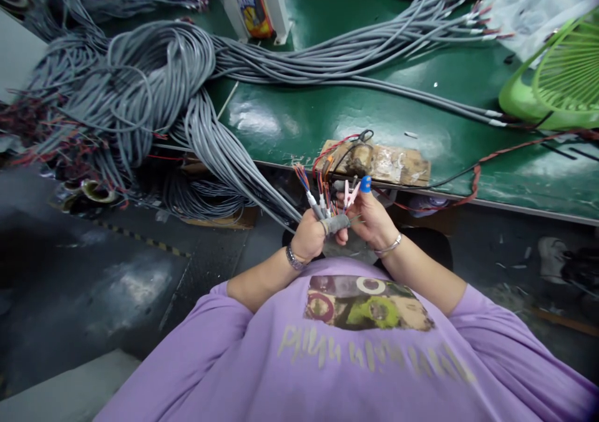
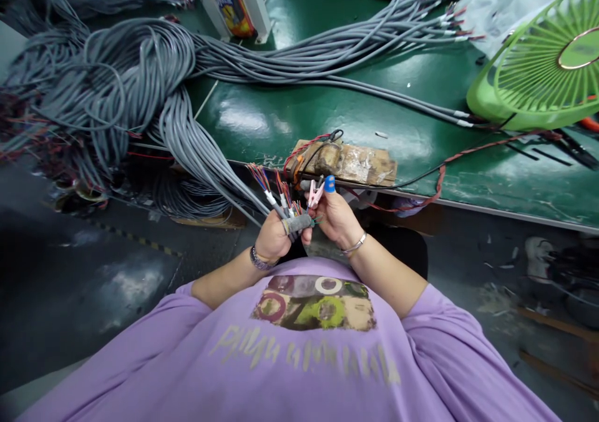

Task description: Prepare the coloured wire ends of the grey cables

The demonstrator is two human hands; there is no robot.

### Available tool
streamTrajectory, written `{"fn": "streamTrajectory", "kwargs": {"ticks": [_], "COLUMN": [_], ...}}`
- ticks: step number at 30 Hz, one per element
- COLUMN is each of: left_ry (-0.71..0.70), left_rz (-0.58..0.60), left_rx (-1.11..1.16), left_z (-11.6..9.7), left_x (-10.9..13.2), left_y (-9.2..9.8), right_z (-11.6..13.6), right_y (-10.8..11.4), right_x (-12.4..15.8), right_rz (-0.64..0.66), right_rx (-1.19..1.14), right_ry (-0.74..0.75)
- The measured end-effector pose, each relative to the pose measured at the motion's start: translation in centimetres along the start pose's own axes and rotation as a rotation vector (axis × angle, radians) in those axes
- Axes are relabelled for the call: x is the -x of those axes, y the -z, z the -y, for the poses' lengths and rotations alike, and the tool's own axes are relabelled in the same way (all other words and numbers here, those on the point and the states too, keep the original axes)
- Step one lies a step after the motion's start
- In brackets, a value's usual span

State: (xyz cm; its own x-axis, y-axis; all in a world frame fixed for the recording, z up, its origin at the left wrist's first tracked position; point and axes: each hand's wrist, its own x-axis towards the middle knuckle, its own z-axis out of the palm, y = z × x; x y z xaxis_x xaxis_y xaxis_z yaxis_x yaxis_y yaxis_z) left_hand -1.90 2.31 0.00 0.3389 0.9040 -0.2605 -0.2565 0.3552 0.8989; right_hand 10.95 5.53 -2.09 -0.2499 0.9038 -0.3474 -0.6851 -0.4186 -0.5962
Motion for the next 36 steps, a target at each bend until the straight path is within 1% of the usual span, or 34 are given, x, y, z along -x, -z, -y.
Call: {"fn": "streamTrajectory", "kwargs": {"ticks": [3,7,15,21,26,31,36], "left_ry": [0.004,0.001,0.039,0.057,0.012,-0.086,-0.128], "left_rz": [-0.033,-0.072,-0.069,-0.049,-0.042,-0.05,-0.024], "left_rx": [0.013,0.02,-0.061,-0.088,-0.069,-0.129,-0.181], "left_z": [0.1,0.0,-0.3,-0.7,-0.3,0.5,0.3], "left_x": [0.0,0.2,0.1,0.2,0.4,0.5,1.1], "left_y": [0.0,-0.1,-0.3,-0.6,-0.4,-0.1,-0.3], "right_z": [0.0,0.0,0.1,0.2,0.1,0.0,0.3], "right_y": [0.0,-0.2,-0.6,-0.9,-0.8,-0.5,-0.4], "right_x": [0.0,0.1,-0.1,0.2,0.3,0.4,0.7], "right_rz": [0.023,0.011,-0.085,-0.064,-0.03,-0.031,0.011], "right_rx": [-0.041,-0.053,-0.082,-0.079,-0.085,-0.09,-0.059], "right_ry": [0.002,0.015,0.058,0.035,-0.013,-0.016,-0.097]}}
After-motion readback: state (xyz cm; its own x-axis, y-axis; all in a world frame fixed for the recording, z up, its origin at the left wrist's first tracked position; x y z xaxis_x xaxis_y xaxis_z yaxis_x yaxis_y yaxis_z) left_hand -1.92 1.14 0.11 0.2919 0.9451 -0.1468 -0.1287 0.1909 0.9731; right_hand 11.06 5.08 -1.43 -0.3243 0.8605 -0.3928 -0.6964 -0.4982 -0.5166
